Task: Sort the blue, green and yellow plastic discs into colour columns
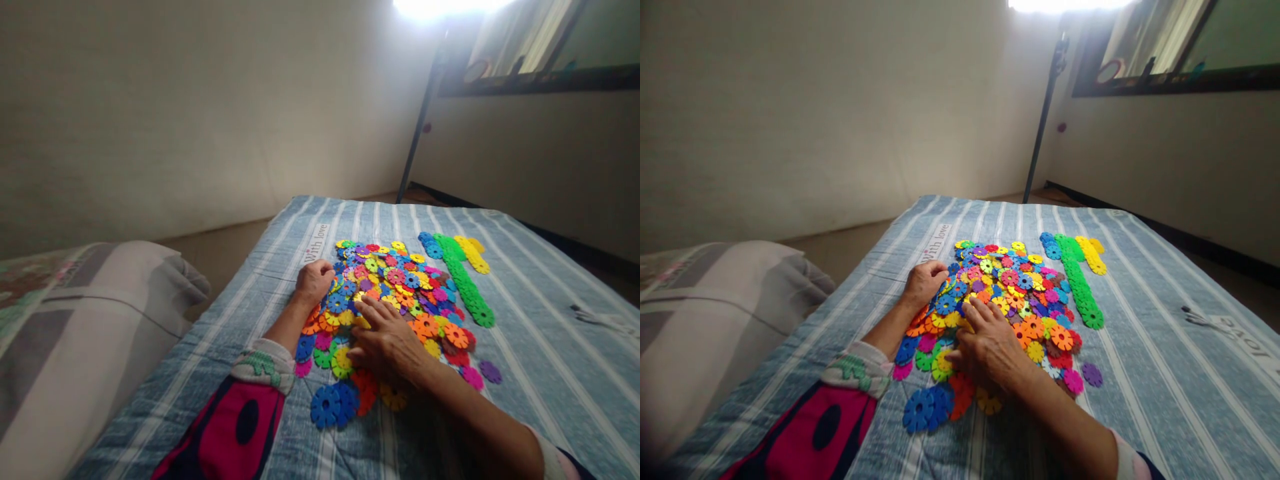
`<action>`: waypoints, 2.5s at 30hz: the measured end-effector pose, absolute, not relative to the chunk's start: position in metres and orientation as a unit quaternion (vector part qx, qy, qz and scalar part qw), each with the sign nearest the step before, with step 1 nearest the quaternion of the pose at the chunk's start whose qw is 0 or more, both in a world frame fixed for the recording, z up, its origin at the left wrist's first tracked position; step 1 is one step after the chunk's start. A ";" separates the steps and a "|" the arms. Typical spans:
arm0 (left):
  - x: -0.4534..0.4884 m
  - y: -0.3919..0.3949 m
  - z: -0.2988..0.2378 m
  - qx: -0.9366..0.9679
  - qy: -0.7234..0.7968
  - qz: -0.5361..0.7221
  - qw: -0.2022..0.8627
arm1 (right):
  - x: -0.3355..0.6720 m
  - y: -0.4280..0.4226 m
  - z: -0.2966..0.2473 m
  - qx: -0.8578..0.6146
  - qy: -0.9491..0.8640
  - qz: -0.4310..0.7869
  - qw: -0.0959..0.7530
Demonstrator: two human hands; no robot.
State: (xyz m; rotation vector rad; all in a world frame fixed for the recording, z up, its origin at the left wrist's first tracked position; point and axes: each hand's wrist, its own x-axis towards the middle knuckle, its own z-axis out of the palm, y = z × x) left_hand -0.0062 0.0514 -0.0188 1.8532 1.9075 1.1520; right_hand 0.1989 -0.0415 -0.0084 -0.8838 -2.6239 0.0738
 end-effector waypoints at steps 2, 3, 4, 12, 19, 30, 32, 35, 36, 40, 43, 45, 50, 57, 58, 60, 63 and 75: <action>-0.006 0.051 -0.019 0.635 0.653 0.395 0.121 | 0.198 -0.044 -0.008 -0.292 -0.936 0.027 0.193; -0.007 0.051 -0.019 0.635 0.652 0.395 0.121 | 0.197 -0.046 -0.009 -0.275 -0.941 0.030 0.196; -0.007 0.051 -0.019 0.635 0.652 0.395 0.121 | 0.195 -0.048 -0.009 -0.258 -0.945 0.032 0.199; -0.008 0.053 -0.019 0.636 0.651 0.395 0.124 | 0.194 -0.046 -0.018 -0.266 -0.939 0.031 0.217; -0.008 0.054 -0.021 0.633 0.652 0.399 0.127 | 0.191 -0.051 -0.013 -0.254 -0.941 0.023 0.224; -0.009 0.055 -0.021 0.632 0.653 0.400 0.120 | 0.167 -0.059 -0.010 -0.269 -0.944 0.030 0.189; -0.008 0.055 -0.019 0.634 0.651 0.399 0.119 | 0.161 -0.062 -0.008 -0.261 -0.949 0.035 0.174; -0.008 0.055 -0.017 0.636 0.650 0.398 0.120 | 0.156 -0.066 -0.003 -0.262 -0.952 0.039 0.155; -0.008 0.055 -0.017 0.636 0.651 0.397 0.120 | 0.155 -0.067 -0.003 -0.263 -0.952 0.038 0.152; -0.008 0.057 -0.018 0.630 0.661 0.390 0.118 | 0.153 -0.069 -0.002 -0.255 -0.954 0.025 0.158; -0.009 0.058 -0.017 0.631 0.664 0.385 0.116 | 0.151 -0.069 -0.004 -0.251 -0.953 0.018 0.167; -0.010 0.058 -0.016 0.634 0.661 0.383 0.118 | 0.151 -0.068 -0.004 -0.238 -0.956 0.008 0.173; -0.009 0.056 -0.012 0.642 0.659 0.377 0.112 | 0.152 -0.065 -0.002 -0.206 -0.957 -0.023 0.202; -0.006 0.054 -0.005 0.643 0.665 0.363 0.110 | 0.160 -0.054 0.002 -0.231 -0.934 -0.041 0.269; -0.007 0.055 -0.004 0.644 0.666 0.359 0.112 | 0.162 -0.051 0.005 -0.237 -0.932 -0.038 0.272; -0.008 0.057 -0.004 0.637 0.673 0.358 0.120 | 0.174 -0.040 0.016 -0.249 -0.929 -0.029 0.273; -0.010 0.060 -0.004 0.630 0.678 0.352 0.137 | 0.214 -0.017 0.039 -0.282 -0.918 0.002 0.279; -0.009 0.063 -0.002 0.631 0.686 0.344 0.114 | 0.427 0.013 0.009 -0.520 -0.826 0.044 0.216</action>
